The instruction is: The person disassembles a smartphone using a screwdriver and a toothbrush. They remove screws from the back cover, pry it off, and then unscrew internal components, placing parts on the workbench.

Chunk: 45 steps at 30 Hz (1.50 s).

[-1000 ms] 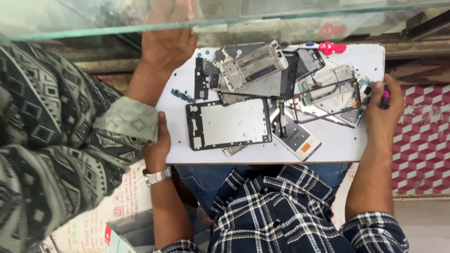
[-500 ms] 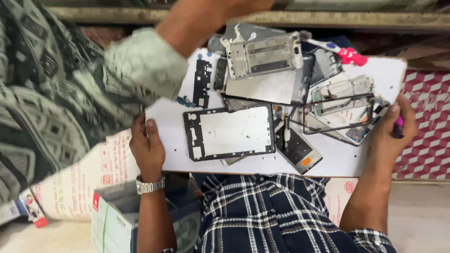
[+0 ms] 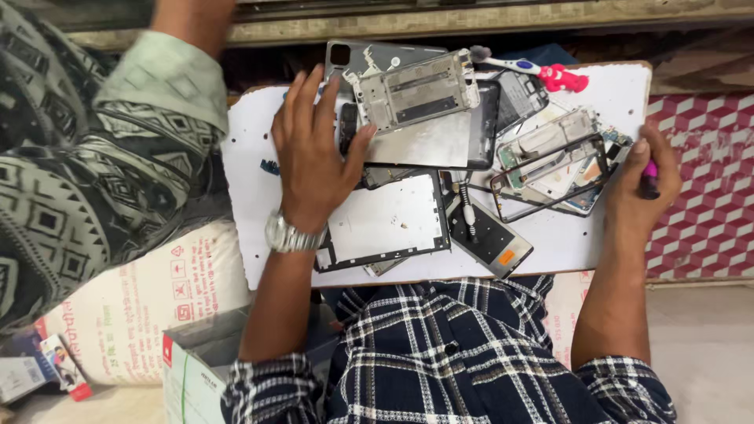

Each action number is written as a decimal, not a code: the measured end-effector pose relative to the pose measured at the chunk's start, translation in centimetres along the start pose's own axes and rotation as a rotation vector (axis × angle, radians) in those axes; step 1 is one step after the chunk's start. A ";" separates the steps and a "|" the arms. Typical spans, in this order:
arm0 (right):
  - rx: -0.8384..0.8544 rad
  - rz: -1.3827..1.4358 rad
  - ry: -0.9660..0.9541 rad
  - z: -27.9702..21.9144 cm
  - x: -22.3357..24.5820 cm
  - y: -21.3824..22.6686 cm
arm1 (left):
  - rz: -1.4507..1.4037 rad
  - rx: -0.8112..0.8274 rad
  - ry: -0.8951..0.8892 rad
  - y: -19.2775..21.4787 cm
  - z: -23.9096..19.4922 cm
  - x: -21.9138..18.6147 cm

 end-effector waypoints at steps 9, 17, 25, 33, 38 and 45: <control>-0.008 -0.046 0.009 -0.2 1.4 -0.5 | -0.106 0.278 -0.134 -6.5 7.9 -1.1; -0.006 -0.066 0.004 -0.1 0.3 -0.4 | -0.098 0.121 -0.178 -4.7 2.9 -3.9; -0.081 0.000 0.193 -0.6 3.9 -0.5 | -0.164 0.307 -0.170 -3.8 -0.8 -5.0; 0.405 0.256 0.274 -6.6 14.5 -9.7 | -0.279 0.340 -0.299 -3.8 -2.3 -3.8; 0.398 -0.101 0.502 -5.2 22.1 -11.7 | -0.300 0.310 -0.281 -4.4 -2.2 -3.0; 0.533 0.091 0.540 -5.9 25.3 -14.4 | -0.364 0.265 -0.262 -4.0 -2.0 -3.0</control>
Point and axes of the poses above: each hand's wrist, its own z-axis towards the middle knuckle, its own y-axis out of the back of the hand, x = y × z, the point moved 9 cm from there along z, towards the middle knuckle
